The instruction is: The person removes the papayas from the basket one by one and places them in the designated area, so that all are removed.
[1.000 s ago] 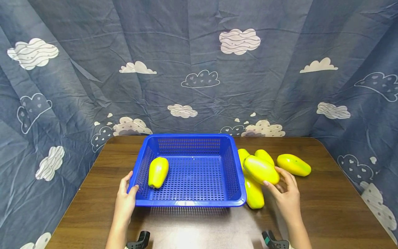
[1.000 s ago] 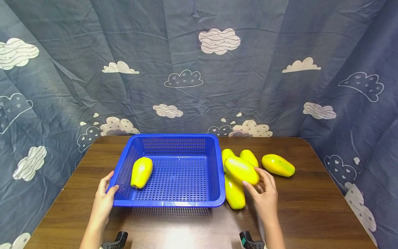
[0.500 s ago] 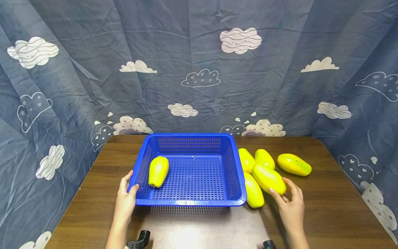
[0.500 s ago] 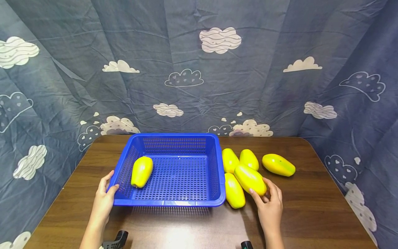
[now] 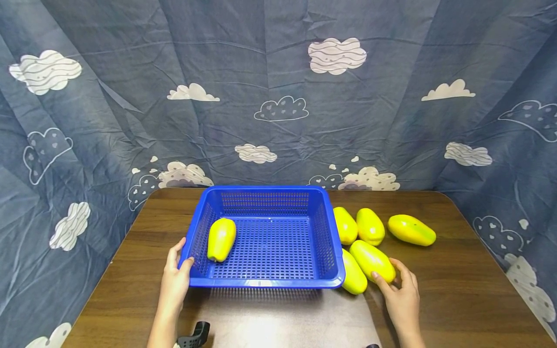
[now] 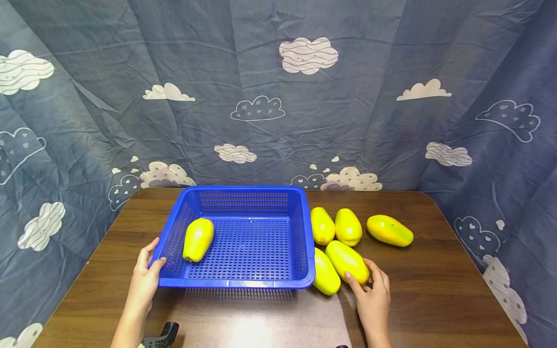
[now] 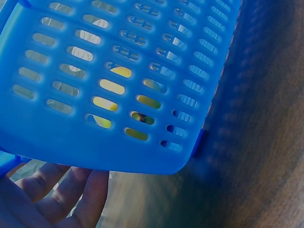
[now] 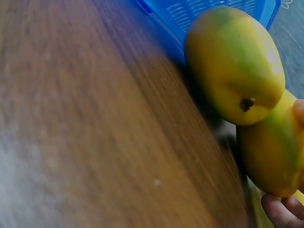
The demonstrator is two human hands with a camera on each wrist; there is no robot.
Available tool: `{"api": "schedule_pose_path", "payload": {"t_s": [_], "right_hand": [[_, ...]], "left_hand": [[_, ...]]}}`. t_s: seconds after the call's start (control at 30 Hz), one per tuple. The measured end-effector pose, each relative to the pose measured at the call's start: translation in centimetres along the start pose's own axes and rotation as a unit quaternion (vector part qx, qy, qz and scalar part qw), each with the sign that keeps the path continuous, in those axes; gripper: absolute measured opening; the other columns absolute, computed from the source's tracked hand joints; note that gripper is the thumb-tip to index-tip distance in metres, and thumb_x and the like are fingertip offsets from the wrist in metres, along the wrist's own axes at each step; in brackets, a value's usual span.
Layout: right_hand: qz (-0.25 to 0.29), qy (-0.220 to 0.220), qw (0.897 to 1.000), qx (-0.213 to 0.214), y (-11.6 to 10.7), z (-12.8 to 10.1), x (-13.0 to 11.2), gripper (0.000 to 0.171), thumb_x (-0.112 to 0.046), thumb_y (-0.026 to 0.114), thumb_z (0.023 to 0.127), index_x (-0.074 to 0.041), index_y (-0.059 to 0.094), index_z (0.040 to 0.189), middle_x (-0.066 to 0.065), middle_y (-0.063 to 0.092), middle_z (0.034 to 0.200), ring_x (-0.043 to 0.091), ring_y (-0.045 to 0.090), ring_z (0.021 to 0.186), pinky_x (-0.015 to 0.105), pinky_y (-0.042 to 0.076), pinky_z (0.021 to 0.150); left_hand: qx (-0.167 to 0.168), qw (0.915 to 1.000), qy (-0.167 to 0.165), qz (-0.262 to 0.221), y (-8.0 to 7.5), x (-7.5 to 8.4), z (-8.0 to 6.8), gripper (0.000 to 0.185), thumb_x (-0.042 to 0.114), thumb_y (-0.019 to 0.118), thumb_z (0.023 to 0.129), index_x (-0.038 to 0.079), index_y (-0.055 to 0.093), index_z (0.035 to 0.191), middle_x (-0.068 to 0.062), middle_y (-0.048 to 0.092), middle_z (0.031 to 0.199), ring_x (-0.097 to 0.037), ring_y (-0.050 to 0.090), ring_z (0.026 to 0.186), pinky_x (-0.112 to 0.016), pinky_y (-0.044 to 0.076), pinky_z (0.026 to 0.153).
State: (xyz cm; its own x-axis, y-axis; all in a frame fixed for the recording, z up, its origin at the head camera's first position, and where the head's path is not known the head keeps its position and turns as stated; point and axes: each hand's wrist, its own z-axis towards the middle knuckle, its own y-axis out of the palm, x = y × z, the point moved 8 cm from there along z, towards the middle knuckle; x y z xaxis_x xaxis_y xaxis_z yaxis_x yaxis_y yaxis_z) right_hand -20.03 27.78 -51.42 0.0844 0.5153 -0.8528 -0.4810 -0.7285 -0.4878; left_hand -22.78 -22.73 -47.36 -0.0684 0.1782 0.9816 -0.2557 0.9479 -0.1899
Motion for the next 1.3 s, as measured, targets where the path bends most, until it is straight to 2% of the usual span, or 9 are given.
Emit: {"api": "schedule_pose_path", "payload": {"t_s": [0.2,0.47,0.57,0.63,0.73,0.8,0.93,1.3], "right_hand": [[0.006,-0.005,1.0,0.012,0.0,-0.1,0.0,0.058,-0.024,0.068,0.08,-0.007,0.044,0.129,0.019,0.036,0.123,0.029,0.036,0.104,0.002,0.033,0.066],[0.01,-0.015,0.999,0.036,-0.3,0.0,-0.1,0.056,-0.022,0.068,0.08,-0.009,0.045,0.129,0.018,0.034,0.126,0.027,0.037,0.104,0.007,0.033,0.067],[0.011,-0.017,0.999,0.036,-0.3,0.0,-0.4,0.057,-0.022,0.068,0.08,-0.009,0.044,0.13,0.017,0.033,0.128,0.029,0.035,0.108,0.017,0.035,0.074],[0.018,-0.025,0.999,0.038,-0.5,0.0,-0.7,0.057,-0.02,0.068,0.08,-0.007,0.043,0.13,0.018,0.032,0.129,0.032,0.033,0.112,0.029,0.035,0.083],[0.029,-0.04,0.998,0.046,-0.8,0.0,-1.2,0.058,-0.017,0.069,0.079,-0.005,0.042,0.129,0.019,0.032,0.129,0.036,0.031,0.115,0.046,0.029,0.092],[0.035,-0.052,0.997,0.051,-1.0,0.0,-1.6,0.06,-0.014,0.07,0.078,-0.004,0.041,0.129,0.021,0.032,0.129,0.038,0.03,0.117,0.053,0.023,0.095],[0.038,-0.069,0.995,0.067,-1.4,0.0,-2.6,0.061,-0.011,0.07,0.077,-0.003,0.04,0.129,0.021,0.036,0.126,0.036,0.032,0.116,0.049,0.022,0.098],[0.044,-0.123,0.988,0.086,-2.2,0.1,-5.7,0.061,-0.006,0.071,0.076,-0.006,0.042,0.13,0.011,0.042,0.122,0.027,0.038,0.112,0.025,0.027,0.097]], "left_hand": [[0.004,1.0,-0.001,0.002,0.0,0.0,0.0,0.051,0.002,0.038,0.092,0.01,0.026,0.14,-0.021,0.038,0.133,-0.028,0.04,0.116,-0.015,0.035,0.079],[0.007,0.9999,-0.002,0.007,0.0,0.0,0.0,0.051,0.002,0.038,0.092,0.011,0.026,0.14,-0.022,0.039,0.131,-0.028,0.042,0.114,-0.013,0.036,0.077],[0.007,1.0,-0.001,0.006,0.0,0.0,0.0,0.051,0.001,0.038,0.092,0.01,0.026,0.14,-0.022,0.039,0.132,-0.028,0.041,0.115,-0.012,0.035,0.076],[0.008,1.0,0.001,0.006,0.0,0.1,0.0,0.051,0.001,0.038,0.092,0.009,0.026,0.14,-0.023,0.039,0.131,-0.029,0.041,0.114,-0.012,0.035,0.077],[0.008,0.9999,0.003,0.008,0.0,0.1,0.0,0.051,0.001,0.038,0.092,0.009,0.025,0.141,-0.024,0.04,0.129,-0.03,0.042,0.113,-0.013,0.035,0.077],[0.009,0.9999,0.003,0.009,0.0,0.1,0.0,0.051,0.001,0.038,0.092,0.009,0.025,0.141,-0.023,0.041,0.128,-0.03,0.042,0.112,-0.014,0.036,0.076],[0.012,0.9999,0.009,-0.001,0.0,0.0,0.1,0.05,0.0,0.039,0.091,0.008,0.027,0.139,-0.022,0.041,0.129,-0.027,0.042,0.113,-0.013,0.035,0.077],[0.004,0.9999,0.007,-0.007,0.0,-0.1,0.2,0.051,0.001,0.038,0.092,0.008,0.025,0.14,-0.022,0.038,0.131,-0.028,0.04,0.114,-0.012,0.035,0.077]]}}
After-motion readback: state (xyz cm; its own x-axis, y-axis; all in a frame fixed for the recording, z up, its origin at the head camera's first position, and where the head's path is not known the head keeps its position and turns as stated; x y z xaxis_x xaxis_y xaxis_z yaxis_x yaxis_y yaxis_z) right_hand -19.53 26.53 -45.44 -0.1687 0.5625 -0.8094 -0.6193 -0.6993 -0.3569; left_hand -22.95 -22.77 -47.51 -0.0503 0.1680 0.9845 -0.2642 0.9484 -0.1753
